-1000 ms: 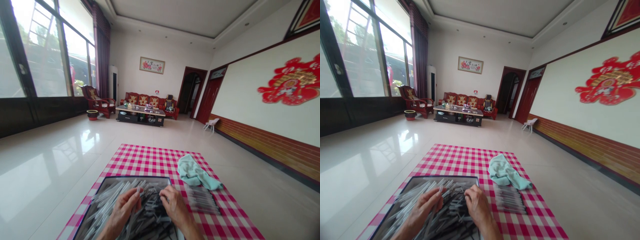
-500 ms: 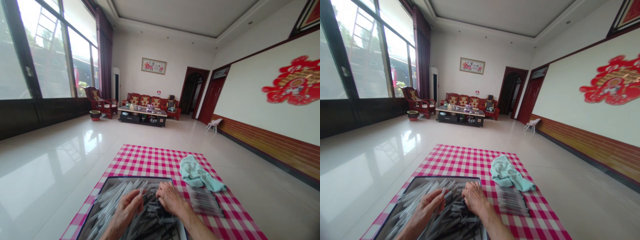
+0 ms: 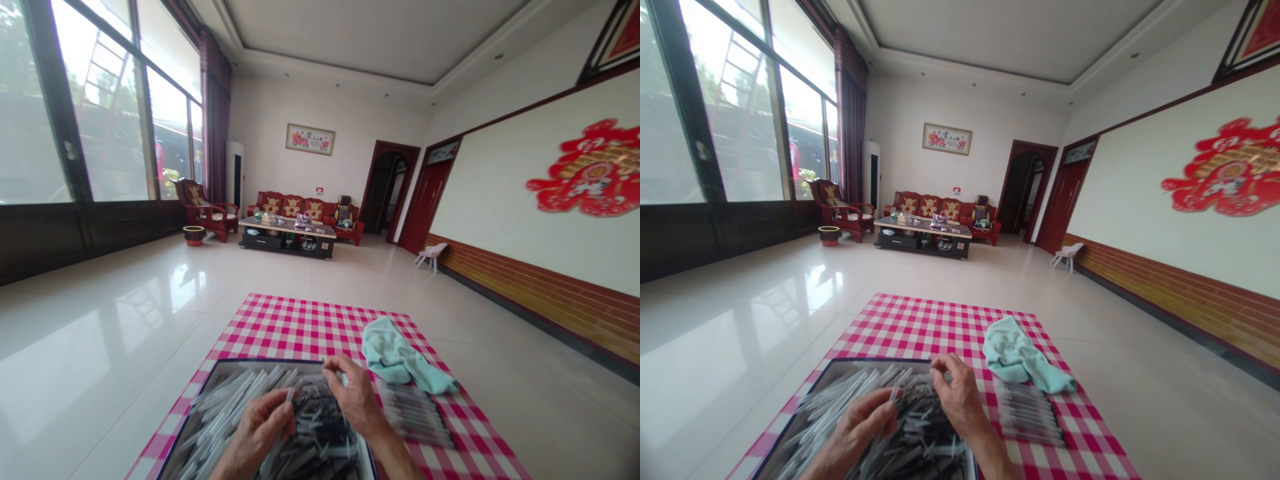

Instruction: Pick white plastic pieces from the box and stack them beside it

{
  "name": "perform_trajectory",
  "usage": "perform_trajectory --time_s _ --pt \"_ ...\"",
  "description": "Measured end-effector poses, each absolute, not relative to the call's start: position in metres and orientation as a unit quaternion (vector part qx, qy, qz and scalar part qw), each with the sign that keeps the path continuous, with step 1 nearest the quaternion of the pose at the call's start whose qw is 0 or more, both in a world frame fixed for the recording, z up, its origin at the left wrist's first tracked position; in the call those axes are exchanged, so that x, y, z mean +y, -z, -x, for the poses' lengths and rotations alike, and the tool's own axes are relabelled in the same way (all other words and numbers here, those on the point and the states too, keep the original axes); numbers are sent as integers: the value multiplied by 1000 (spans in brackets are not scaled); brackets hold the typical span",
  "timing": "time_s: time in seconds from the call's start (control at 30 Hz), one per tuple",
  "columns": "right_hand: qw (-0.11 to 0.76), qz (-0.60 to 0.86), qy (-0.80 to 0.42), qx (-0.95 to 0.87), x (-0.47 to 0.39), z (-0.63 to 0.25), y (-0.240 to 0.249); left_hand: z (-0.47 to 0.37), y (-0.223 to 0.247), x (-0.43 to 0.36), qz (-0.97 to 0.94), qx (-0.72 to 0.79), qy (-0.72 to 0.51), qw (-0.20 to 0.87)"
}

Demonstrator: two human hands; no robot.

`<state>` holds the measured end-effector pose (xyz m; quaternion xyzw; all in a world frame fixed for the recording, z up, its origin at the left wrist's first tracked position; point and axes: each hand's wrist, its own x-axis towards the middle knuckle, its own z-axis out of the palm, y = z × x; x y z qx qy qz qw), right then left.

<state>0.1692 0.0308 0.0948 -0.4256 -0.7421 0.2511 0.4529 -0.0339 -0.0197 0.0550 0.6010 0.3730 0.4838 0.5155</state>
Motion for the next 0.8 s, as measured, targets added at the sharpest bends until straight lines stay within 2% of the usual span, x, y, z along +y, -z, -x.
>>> perform_trajectory --time_s 0.1,0.27,0.43,0.8 --pt "568 419 -401 -584 25 -161 -100 33 -61 -22 -620 362 -478 506" --pt "646 352 -533 -418 23 -149 -102 32 -60 -23 -645 342 -473 493" --pt "661 332 -551 -386 21 -144 -103 32 -55 -22 -643 344 -468 500" --pt "631 360 -547 -417 12 -137 -89 31 -58 -24 -642 350 -455 509"
